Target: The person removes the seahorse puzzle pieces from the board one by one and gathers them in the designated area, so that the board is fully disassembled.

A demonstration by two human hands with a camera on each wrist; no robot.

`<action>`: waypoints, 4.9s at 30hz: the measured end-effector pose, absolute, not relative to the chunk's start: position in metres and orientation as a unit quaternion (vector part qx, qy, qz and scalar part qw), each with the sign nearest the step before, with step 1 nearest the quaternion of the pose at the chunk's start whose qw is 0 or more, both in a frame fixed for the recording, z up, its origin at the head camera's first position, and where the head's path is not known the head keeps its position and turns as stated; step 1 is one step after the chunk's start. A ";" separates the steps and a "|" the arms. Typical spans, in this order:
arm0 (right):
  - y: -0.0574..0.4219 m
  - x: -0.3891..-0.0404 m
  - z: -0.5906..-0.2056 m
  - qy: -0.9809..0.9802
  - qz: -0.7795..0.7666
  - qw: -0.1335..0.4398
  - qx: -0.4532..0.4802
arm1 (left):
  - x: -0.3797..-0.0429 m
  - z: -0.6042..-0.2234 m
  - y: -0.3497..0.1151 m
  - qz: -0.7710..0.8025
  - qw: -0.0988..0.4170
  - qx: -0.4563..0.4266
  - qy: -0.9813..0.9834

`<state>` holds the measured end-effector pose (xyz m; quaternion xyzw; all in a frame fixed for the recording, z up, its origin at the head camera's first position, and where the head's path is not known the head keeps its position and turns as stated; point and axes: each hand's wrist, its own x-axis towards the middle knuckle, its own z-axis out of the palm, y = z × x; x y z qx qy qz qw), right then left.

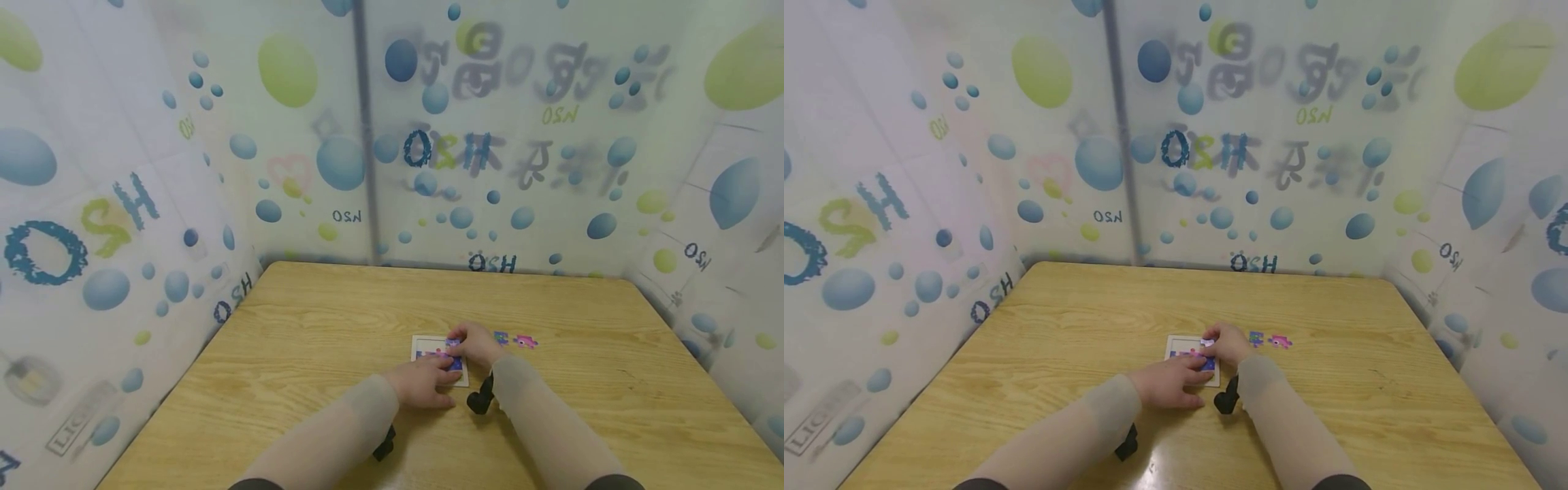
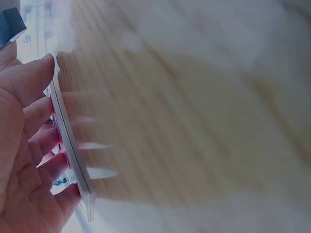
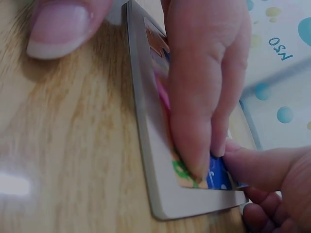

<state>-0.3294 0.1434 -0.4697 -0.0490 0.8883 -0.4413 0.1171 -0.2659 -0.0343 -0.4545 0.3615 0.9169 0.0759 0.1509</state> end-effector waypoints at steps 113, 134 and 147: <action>0.343 -0.331 -0.458 0.900 -0.407 0.151 -0.044 | -0.263 -0.450 -0.036 0.049 0.143 0.368 0.918; 0.265 -0.339 -0.437 0.888 -0.434 0.150 -0.038 | -0.264 -0.452 -0.036 0.051 0.143 0.369 0.917; 0.193 -0.337 -0.442 0.880 -0.446 0.150 -0.062 | -0.266 -0.452 -0.035 0.057 0.149 0.374 0.914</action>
